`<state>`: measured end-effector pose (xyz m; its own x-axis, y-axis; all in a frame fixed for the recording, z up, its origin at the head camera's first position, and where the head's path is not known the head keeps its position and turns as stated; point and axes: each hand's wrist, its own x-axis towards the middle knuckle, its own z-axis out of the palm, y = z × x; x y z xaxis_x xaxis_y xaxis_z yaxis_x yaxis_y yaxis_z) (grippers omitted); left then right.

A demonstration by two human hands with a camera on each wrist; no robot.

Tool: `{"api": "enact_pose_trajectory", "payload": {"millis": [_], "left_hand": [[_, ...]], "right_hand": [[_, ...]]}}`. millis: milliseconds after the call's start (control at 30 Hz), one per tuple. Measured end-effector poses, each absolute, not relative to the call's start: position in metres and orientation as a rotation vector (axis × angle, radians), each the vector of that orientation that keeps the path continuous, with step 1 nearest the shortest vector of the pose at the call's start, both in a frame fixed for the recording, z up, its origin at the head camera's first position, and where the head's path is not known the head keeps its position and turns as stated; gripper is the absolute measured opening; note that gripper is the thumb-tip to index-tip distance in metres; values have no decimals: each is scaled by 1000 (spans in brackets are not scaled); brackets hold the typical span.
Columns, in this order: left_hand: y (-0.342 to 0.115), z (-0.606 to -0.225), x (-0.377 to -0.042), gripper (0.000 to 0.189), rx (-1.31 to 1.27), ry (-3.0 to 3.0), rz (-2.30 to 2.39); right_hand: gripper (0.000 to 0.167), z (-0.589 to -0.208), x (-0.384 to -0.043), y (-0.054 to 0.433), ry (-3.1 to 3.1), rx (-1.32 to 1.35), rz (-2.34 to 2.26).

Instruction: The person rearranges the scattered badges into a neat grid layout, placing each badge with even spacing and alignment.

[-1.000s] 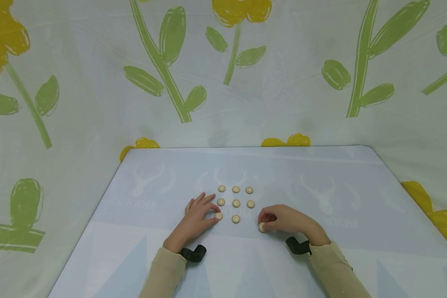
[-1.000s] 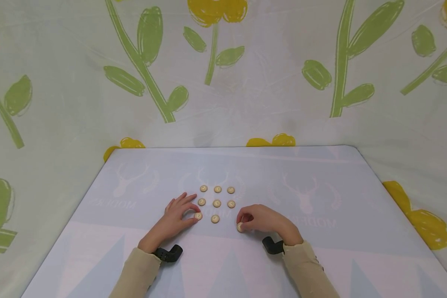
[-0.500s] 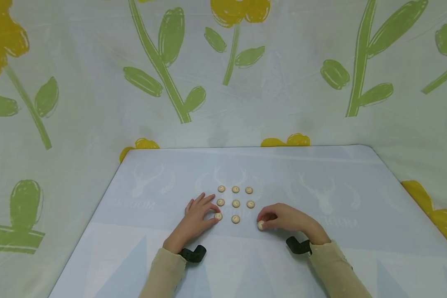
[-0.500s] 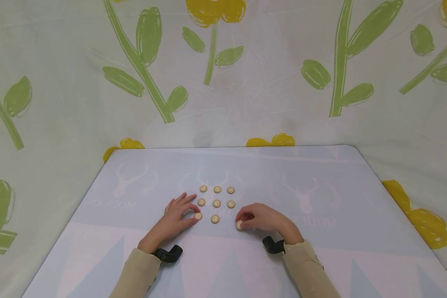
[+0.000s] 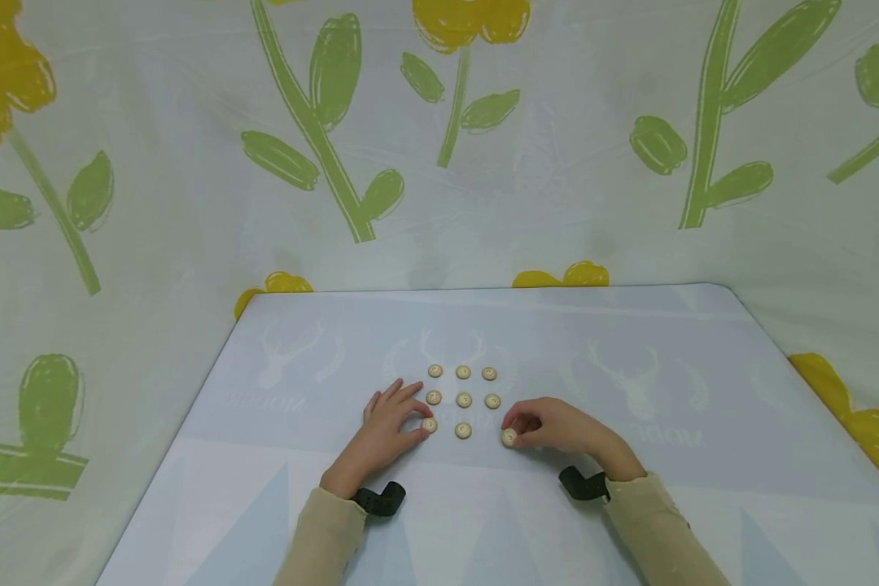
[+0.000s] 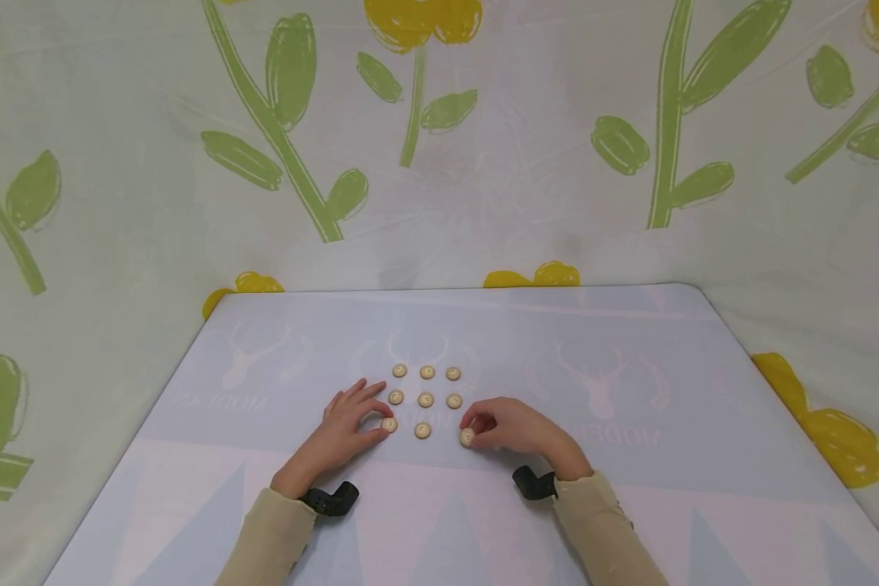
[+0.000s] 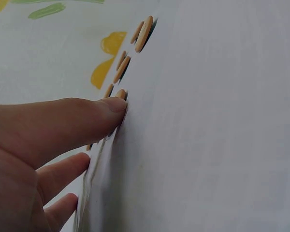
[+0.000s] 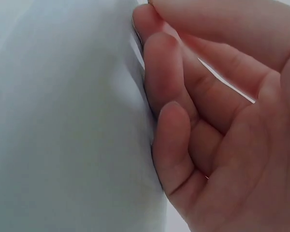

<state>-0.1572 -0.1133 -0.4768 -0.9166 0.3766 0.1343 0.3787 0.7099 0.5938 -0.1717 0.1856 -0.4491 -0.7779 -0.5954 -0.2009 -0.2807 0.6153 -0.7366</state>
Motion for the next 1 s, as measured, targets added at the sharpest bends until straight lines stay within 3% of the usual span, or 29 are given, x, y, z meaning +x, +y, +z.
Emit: {"api": "enact_pose_trajectory", "payload": {"millis": [1000], "left_hand": [[-113,-476,-156,14,-637,-2901,-1015]], "right_hand": [[17,-452,-165,163,2646,-610,-942]]}}
